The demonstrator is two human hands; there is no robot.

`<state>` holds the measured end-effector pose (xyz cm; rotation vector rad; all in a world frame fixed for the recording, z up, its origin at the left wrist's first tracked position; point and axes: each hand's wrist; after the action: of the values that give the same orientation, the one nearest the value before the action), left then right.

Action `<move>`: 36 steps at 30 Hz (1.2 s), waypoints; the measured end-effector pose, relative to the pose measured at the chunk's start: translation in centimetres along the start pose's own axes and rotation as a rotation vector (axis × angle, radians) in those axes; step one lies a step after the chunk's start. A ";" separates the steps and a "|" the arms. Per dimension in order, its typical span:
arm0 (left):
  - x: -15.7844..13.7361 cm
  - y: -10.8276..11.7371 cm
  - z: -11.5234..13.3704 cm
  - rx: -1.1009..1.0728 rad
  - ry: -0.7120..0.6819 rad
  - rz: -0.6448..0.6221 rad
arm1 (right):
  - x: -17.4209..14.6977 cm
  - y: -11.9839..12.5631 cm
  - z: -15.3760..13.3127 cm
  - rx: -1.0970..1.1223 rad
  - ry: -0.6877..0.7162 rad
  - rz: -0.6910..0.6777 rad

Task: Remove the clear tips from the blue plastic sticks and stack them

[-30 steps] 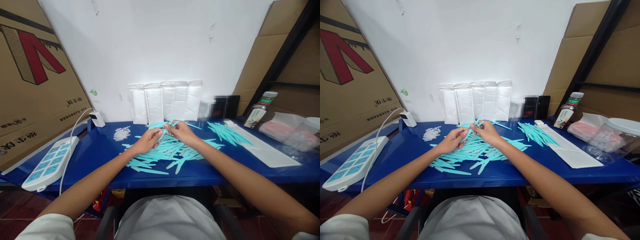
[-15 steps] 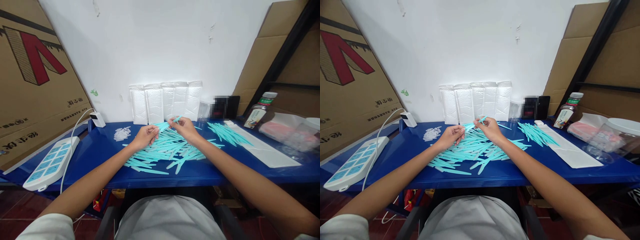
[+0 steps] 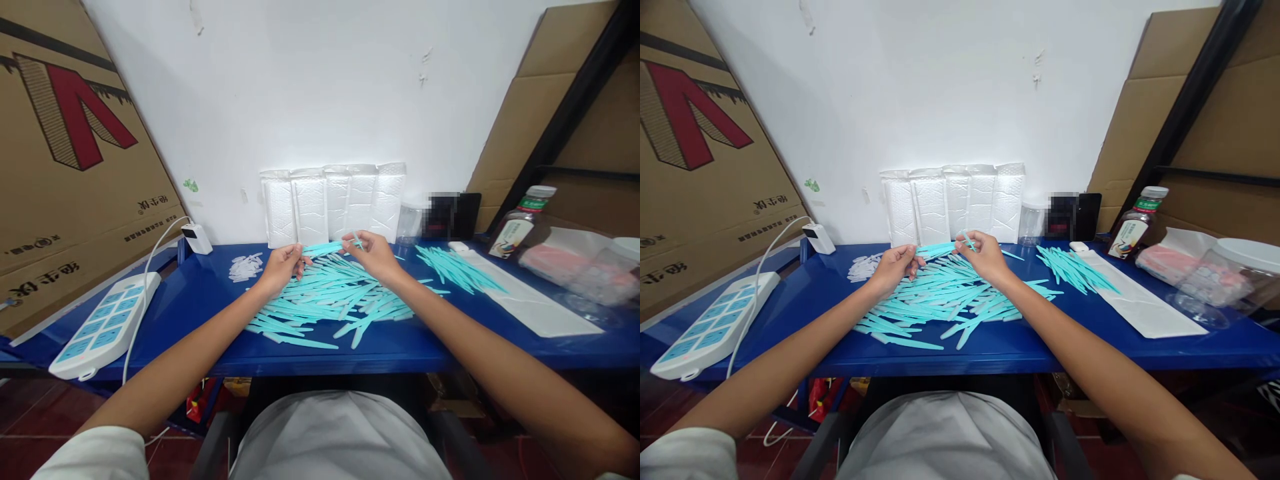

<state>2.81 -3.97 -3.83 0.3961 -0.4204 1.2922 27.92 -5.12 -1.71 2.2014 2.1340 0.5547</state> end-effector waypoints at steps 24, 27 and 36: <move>-0.5 1.0 1.7 0.766 -0.386 -0.159 | 0.0 1.2 -0.2 -0.208 0.128 -0.178; -0.3 1.4 1.9 0.784 -0.408 -0.209 | -0.2 2.1 -0.6 -0.343 0.153 -0.315; 0.6 2.8 2.5 0.753 -0.370 -0.253 | -0.2 3.2 -0.9 -0.407 0.107 -0.432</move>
<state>0.00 -4.09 -1.23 1.2936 -0.1634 1.0915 30.72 -5.74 -0.07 1.4809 2.2026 0.9789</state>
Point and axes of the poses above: each hand's wrist, its own x-axis towards the middle knuckle, its own y-axis out of the back of the hand, z = x × y, and after that the axes turned 14 degrees about -y, right-handed
